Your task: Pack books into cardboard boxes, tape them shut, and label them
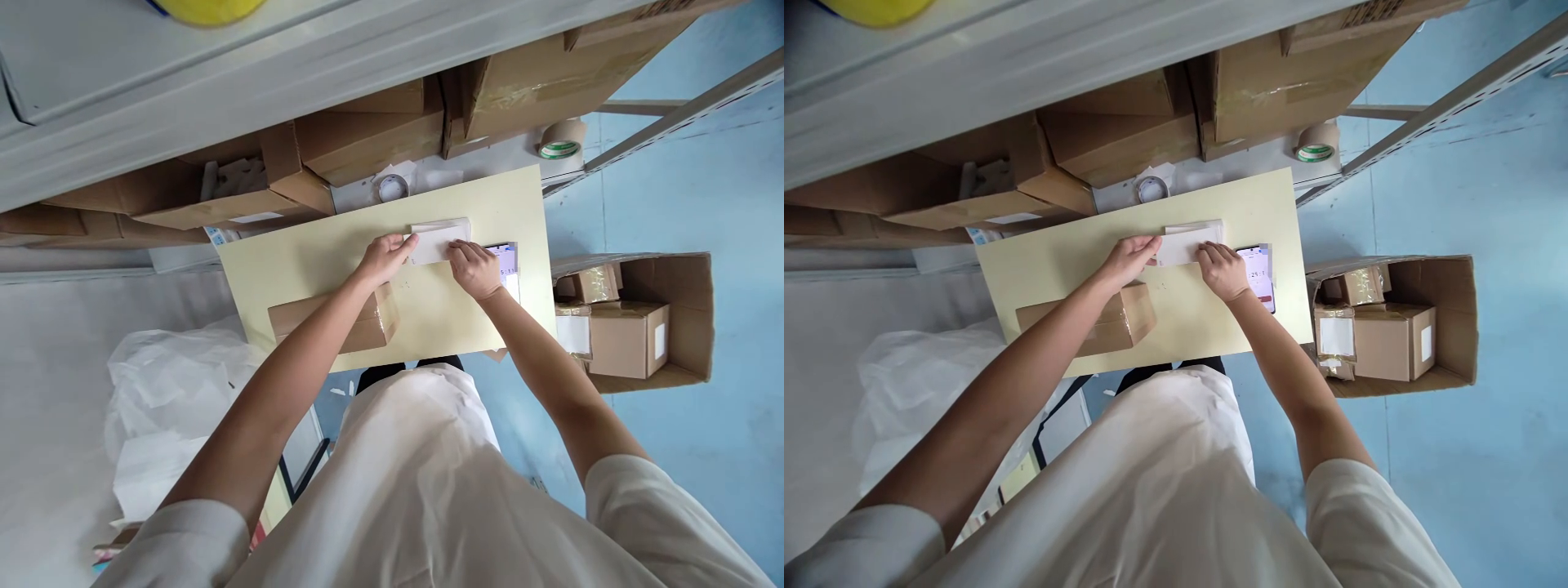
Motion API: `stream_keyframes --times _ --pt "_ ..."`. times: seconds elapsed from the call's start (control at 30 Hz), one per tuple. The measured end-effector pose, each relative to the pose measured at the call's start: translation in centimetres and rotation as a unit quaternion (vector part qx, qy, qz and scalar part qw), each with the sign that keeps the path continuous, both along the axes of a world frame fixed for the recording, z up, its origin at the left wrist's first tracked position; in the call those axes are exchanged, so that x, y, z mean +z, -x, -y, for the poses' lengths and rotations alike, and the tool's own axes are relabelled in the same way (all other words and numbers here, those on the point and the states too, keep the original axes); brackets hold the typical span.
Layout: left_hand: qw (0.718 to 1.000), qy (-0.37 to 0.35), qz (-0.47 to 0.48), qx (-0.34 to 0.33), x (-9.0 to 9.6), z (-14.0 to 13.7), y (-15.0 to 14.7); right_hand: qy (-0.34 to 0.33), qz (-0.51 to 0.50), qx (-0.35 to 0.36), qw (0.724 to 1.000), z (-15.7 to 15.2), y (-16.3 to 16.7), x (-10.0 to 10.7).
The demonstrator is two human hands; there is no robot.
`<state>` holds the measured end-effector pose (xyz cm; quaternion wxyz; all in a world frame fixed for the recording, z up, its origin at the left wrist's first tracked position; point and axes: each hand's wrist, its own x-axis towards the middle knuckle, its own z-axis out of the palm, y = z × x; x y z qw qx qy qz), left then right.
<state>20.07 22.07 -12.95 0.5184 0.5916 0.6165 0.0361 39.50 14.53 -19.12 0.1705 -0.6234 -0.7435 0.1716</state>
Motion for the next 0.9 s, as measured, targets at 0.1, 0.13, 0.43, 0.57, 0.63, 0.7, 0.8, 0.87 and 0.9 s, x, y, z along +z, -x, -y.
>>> stream_keyframes --times 0.1,0.13,0.43,0.57,0.63,0.7,0.8,0.87,0.9 --pt "0.997 -0.021 0.038 0.057 0.2 -0.6 -0.2 -0.050 -0.073 0.010 0.996 -0.1 0.3 1.3" --pt "0.997 -0.053 0.033 0.046 0.5 -0.9 -0.1 -0.062 -0.101 0.010 0.993 -0.3 0.3 1.8" --pt "0.953 -0.228 -0.130 -0.151 7.5 -3.4 3.9 0.095 -0.385 0.076 0.915 -5.5 -0.3 4.8" --pt "0.911 -0.315 -0.164 -0.209 8.6 -2.9 2.5 0.116 -0.406 0.119 0.899 -6.5 0.9 5.1" --pt "0.899 -0.320 -0.137 -0.264 8.1 -2.5 1.2 0.111 -0.404 0.137 0.898 -6.5 1.3 5.2" --pt "0.896 -0.301 -0.115 -0.304 7.2 -2.3 0.3 0.106 -0.390 0.138 0.904 -6.4 1.4 5.1" --pt "0.902 -0.270 -0.109 -0.317 5.9 -2.4 -0.3 0.109 -0.375 0.145 0.909 -6.3 1.3 4.6" --pt "0.909 -0.251 -0.112 -0.312 5.3 -2.6 -0.2 0.109 -0.369 0.152 0.910 -6.2 1.2 4.4" --pt "0.914 -0.240 -0.113 -0.307 5.1 -2.7 -0.2 0.107 -0.362 0.150 0.914 -6.2 1.1 4.3"
